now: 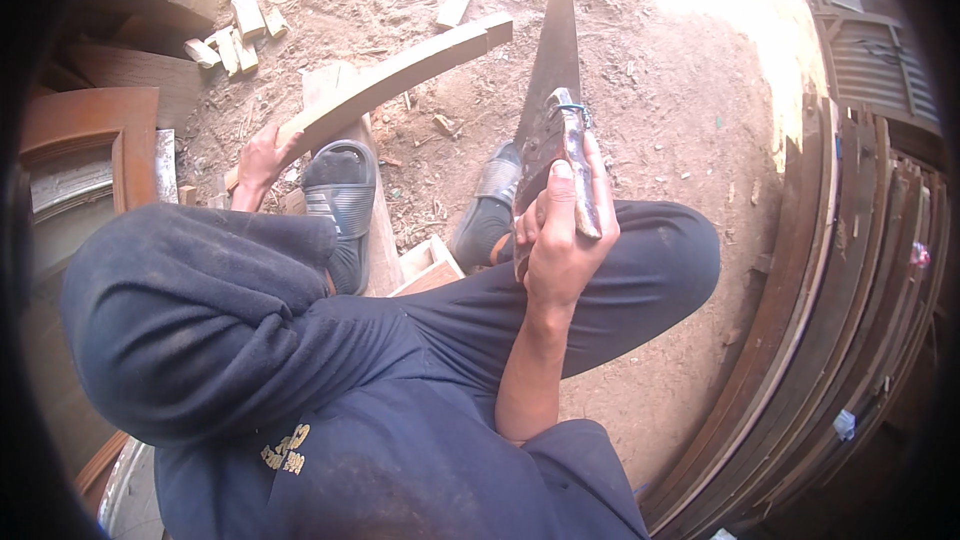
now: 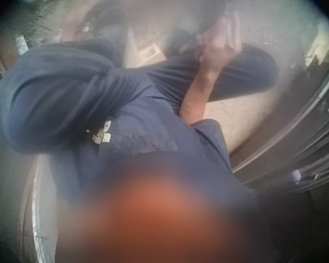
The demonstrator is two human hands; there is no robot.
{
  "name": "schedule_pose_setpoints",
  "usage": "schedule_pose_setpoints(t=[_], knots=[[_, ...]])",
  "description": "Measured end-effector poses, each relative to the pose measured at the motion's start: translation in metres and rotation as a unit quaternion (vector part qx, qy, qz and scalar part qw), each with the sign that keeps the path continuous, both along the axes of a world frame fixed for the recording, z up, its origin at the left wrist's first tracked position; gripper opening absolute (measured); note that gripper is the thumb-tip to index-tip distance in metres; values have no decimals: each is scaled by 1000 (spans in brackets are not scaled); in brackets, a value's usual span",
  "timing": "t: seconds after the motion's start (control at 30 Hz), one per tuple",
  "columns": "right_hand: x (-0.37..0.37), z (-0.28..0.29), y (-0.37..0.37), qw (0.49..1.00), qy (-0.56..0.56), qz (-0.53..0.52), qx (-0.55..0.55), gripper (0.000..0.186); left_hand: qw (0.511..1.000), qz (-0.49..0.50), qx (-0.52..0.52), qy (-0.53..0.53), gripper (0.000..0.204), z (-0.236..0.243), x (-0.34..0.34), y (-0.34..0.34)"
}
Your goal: The person sits on the ground and uses a hand saw to cut a small wooden plank resting on a support. The person holds the wood with the left hand and saws with the right hand, producing small cut pieces that accumulate nearby.
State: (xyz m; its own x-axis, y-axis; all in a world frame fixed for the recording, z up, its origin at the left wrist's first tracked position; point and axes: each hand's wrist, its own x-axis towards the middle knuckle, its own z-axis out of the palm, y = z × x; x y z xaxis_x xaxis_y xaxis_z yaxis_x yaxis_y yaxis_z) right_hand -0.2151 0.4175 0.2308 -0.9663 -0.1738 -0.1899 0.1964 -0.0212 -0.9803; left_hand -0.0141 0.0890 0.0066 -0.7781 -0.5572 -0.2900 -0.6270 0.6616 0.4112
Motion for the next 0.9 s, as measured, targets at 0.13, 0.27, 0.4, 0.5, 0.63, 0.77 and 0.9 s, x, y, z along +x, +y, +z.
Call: schedule_pose_setpoints(t=[0.13,0.27,0.4,0.5,0.63,0.77,0.9], knots=[[2,3,-4,1000,-7,-2,5,40,996,31,82,-30,51,-6,24,-26],[6,-6,-4,1000,-7,27,4,41,988,67,138,-37,55,-16,61,-38],[13,-10,-7,996,-26,74,38,43,984,90,150,-40,59,-37,82,-46],[16,-16,-11,992,-28,107,62,42,985,91,143,-34,63,-51,83,-49],[16,-35,-15,976,22,156,150,41,985,86,138,-53,65,-55,67,-62],[16,-52,-26,966,37,194,168,41,982,80,139,-97,66,-28,64,-79],[13,-66,-29,975,0,174,136,40,984,75,121,-106,67,-30,65,-86]])
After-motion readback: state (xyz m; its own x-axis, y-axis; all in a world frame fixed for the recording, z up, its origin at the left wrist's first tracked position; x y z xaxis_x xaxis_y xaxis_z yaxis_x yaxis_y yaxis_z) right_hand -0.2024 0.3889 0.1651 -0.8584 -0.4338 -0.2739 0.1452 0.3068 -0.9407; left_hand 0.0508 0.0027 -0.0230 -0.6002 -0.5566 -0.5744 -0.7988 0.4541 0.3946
